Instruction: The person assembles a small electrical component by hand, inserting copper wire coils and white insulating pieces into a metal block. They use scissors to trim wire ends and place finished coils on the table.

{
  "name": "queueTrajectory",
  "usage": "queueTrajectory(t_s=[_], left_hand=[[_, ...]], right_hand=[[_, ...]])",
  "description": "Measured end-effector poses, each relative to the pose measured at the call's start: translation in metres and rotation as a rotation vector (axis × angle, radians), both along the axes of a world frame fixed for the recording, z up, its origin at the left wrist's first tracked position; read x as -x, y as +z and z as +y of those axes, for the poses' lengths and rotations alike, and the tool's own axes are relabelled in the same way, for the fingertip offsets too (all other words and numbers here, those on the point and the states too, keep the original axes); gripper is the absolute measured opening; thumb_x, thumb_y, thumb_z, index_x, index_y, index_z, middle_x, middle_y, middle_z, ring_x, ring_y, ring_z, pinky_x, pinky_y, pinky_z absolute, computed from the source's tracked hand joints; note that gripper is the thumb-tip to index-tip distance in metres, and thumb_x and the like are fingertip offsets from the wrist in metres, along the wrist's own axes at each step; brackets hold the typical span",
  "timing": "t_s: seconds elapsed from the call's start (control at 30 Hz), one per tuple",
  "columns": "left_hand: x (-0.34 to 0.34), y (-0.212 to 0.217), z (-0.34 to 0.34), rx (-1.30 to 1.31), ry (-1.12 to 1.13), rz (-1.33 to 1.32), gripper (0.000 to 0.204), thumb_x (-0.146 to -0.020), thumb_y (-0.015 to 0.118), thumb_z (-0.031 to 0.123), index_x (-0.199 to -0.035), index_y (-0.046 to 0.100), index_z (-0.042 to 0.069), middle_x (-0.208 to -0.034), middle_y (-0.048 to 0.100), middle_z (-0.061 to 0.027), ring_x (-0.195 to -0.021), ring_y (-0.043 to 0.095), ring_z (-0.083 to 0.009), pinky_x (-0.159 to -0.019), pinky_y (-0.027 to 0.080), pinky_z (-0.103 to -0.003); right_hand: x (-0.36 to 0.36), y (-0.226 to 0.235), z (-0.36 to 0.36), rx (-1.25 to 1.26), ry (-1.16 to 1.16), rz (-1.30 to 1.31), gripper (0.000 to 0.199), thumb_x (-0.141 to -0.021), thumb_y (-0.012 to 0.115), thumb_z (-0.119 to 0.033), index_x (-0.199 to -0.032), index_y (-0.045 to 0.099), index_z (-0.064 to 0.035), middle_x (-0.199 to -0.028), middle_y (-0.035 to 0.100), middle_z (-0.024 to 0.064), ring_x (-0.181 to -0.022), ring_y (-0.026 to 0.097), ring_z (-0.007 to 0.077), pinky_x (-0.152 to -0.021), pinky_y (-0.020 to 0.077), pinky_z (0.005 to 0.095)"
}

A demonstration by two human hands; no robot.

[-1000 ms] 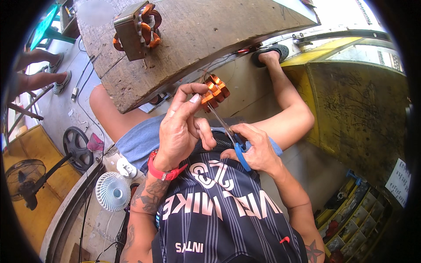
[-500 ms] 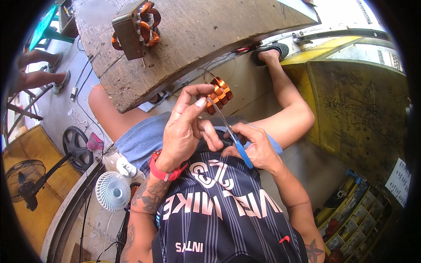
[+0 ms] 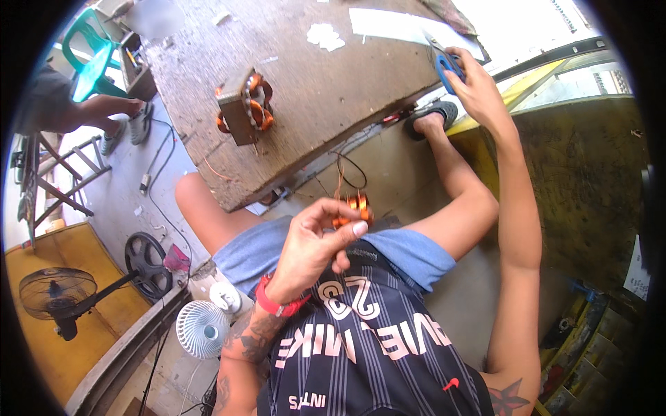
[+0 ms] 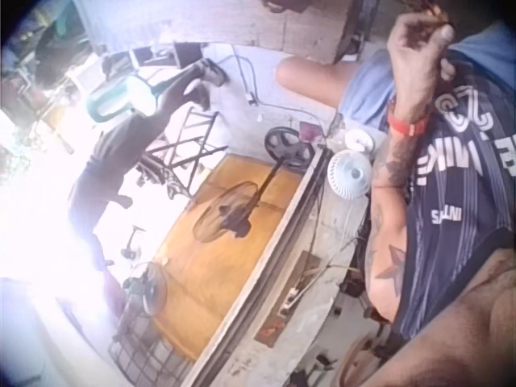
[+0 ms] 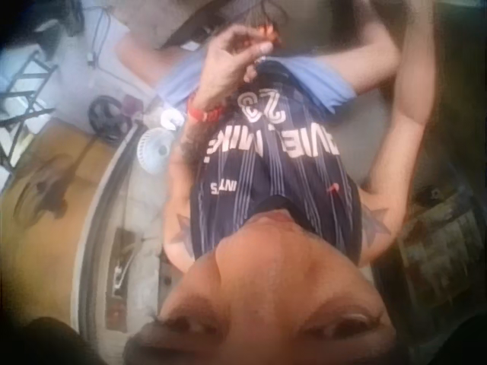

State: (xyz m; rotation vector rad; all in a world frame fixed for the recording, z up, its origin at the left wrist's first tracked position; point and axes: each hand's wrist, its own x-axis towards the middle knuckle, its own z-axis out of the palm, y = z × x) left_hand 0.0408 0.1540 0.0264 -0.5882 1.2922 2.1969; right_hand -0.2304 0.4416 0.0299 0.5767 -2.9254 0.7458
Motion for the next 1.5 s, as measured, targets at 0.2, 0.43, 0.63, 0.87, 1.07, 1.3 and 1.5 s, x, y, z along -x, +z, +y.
queueTrajectory(t_s=[0.2, 0.43, 0.63, 0.87, 1.07, 1.3, 1.5], left_hand=[[-0.009, 0.128, -0.084, 0.488, 0.086, 0.335, 0.018, -0.087, 0.079, -0.003, -0.099, 0.067, 0.003, -0.104, 0.072, -0.0087, -0.092, 0.071, -0.0176, -0.086, 0.059, -0.032], [0.244, 0.229, -0.237, 1.504, -0.276, 1.521, 0.023, -0.094, 0.066, -0.003, -0.117, 0.07, 0.001, -0.108, 0.075, -0.0094, -0.089, 0.073, -0.0205, -0.083, 0.062, -0.034], [0.322, 0.056, -0.179, 1.497, -0.568, 0.904, 0.026, -0.091, 0.057, -0.007, -0.108, 0.075, 0.001, -0.087, 0.076, -0.0148, -0.066, 0.075, -0.0201, -0.054, 0.06, -0.035], [0.313, 0.036, -0.137, 1.627, -0.736, 1.026, 0.081, -0.089, 0.073, -0.001, -0.16, 0.043, 0.024, -0.099, 0.078, -0.0176, -0.088, 0.077, -0.0336, -0.078, 0.061, -0.044], [0.269, 0.063, -0.164, 1.465, -0.255, 1.202, 0.081, -0.092, 0.079, 0.007, -0.162, 0.042, 0.023, -0.105, 0.079, -0.0169, -0.08, 0.078, -0.0274, -0.07, 0.062, -0.037], [0.138, 0.028, -0.194, 0.947, 0.495, 0.717, 0.059, -0.101, 0.075, 0.012, -0.153, 0.048, 0.008, -0.107, 0.076, -0.0108, -0.071, 0.073, -0.0129, -0.06, 0.055, -0.023], [0.036, -0.024, -0.216, 0.903, 0.66, 0.486, 0.058, -0.103, 0.071, 0.012, -0.154, 0.043, 0.005, -0.11, 0.074, -0.0161, -0.071, 0.071, -0.0128, -0.063, 0.056, -0.024]], right_hand=[[0.061, -0.02, -0.02, -0.322, -0.078, 0.27, 0.04, -0.103, 0.064, -0.024, -0.138, 0.065, -0.0041, -0.123, 0.067, 0.0259, -0.116, 0.064, 0.0455, -0.105, 0.0501, 0.0504], [0.024, -0.018, -0.122, 0.009, 0.42, 0.388, 0.044, -0.104, 0.067, -0.031, -0.144, 0.065, -0.0126, -0.147, 0.062, 0.0148, -0.139, 0.057, 0.0312, -0.119, 0.0457, 0.0439], [0.053, -0.027, -0.174, -0.024, 0.697, 0.252, 0.041, -0.104, 0.065, -0.04, -0.139, 0.069, -0.0185, -0.149, 0.062, 0.0099, -0.145, 0.051, 0.0332, -0.124, 0.0386, 0.0495], [0.058, -0.015, -0.151, 0.182, 0.438, 0.29, 0.028, -0.096, 0.076, -0.026, -0.118, 0.074, -0.0105, -0.121, 0.071, 0.0123, -0.12, 0.066, 0.0315, -0.112, 0.0477, 0.0455], [0.05, 0.0, -0.214, 0.17, 0.477, 0.483, 0.034, -0.092, 0.08, -0.034, -0.115, 0.073, -0.0093, -0.13, 0.065, 0.0114, -0.127, 0.058, 0.0315, -0.113, 0.0448, 0.0484], [0.075, -0.013, -0.265, -0.164, 0.506, 0.517, 0.034, -0.096, 0.075, -0.031, -0.113, 0.072, -0.0011, -0.151, 0.05, 0.0132, -0.137, 0.045, 0.032, -0.12, 0.0372, 0.0487], [0.115, -0.001, -0.28, -0.065, 0.374, 0.817, 0.018, -0.088, 0.082, -0.018, -0.103, 0.08, -0.0078, -0.145, 0.055, 0.0065, -0.134, 0.046, 0.0273, -0.122, 0.0329, 0.0441]])
